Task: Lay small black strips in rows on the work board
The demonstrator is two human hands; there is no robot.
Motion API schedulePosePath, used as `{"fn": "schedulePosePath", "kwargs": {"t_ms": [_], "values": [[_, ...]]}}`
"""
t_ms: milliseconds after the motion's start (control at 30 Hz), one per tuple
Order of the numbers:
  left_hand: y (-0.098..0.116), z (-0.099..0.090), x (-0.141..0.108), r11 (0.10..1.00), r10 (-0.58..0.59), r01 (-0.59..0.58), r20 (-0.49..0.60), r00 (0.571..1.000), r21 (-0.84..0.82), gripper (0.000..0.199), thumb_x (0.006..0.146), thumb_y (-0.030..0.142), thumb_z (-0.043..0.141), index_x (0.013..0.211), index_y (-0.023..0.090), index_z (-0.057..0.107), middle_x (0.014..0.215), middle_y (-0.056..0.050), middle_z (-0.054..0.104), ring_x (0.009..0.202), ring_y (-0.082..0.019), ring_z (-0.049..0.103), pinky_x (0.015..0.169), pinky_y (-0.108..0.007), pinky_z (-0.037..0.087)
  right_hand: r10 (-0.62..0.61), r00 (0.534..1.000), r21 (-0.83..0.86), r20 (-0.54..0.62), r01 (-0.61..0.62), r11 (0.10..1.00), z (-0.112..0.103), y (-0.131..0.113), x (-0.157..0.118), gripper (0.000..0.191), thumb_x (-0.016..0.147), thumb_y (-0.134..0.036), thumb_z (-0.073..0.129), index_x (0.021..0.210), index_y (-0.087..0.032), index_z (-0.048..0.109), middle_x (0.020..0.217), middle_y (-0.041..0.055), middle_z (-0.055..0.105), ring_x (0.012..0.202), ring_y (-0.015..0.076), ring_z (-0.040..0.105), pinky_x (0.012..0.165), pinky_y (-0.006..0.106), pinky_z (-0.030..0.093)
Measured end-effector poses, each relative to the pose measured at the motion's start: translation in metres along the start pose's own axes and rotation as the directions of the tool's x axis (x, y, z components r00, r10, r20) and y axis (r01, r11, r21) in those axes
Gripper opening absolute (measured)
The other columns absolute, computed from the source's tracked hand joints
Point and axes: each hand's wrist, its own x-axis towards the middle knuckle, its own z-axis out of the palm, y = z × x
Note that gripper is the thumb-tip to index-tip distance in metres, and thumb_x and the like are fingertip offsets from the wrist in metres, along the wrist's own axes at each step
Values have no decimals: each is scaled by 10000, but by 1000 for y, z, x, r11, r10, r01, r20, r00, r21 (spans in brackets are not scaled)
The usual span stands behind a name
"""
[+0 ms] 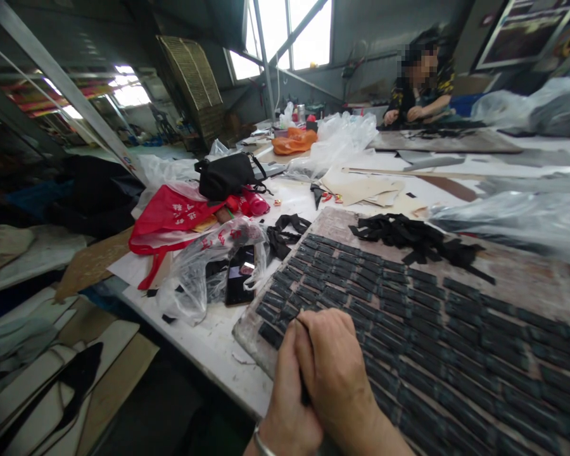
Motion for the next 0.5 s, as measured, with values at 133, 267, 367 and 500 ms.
{"fn": "schedulePosePath", "kwargs": {"t_ms": [133, 267, 367, 500], "values": [[0, -9, 0, 970, 99, -104, 32, 995, 221, 278, 707, 442, 658, 779, 174, 656, 857, -85, 639, 976, -274, 556, 856, -340, 462, 32, 999, -17, 28, -32, 999, -3, -3, 3, 50, 872, -130, 474, 874, -161, 513, 671, 0, 538, 625, 141, 492, 717, 338, 373], [10, 0, -6, 885, 271, -285, 90, 958, 369, 184, 592, 261, 755, 724, 180, 654, 828, -81, 622, 946, -277, 545, 857, -325, 451, 50, 999, -26, 5, -50, 998, -4, -6, 8, 47, 859, -145, 494, 843, -165, 533, 660, -1, 555, 622, 148, 498, 725, 359, 339], [16, 8, -5, 930, 238, -259, 109, 965, 260, 131, 602, 220, 721, 705, 177, 653, 819, -81, 626, 954, -264, 545, 858, -301, 452, 46, 999, -4, 0, -46, 999, -1, -8, 8, 51, 846, -144, 505, 838, -173, 546, 692, 9, 581, 659, 157, 516, 732, 367, 329], [22, 8, 6, 996, 27, -18, 117, 993, -83, 88, 692, 231, 602, 670, 149, 625, 758, -66, 611, 781, -177, 580, 779, -242, 486, 154, 988, 118, 9, -154, 981, 3, -10, 5, 63, 851, -168, 507, 843, -202, 560, 765, 10, 601, 749, 165, 548, 755, 357, 358]]}}
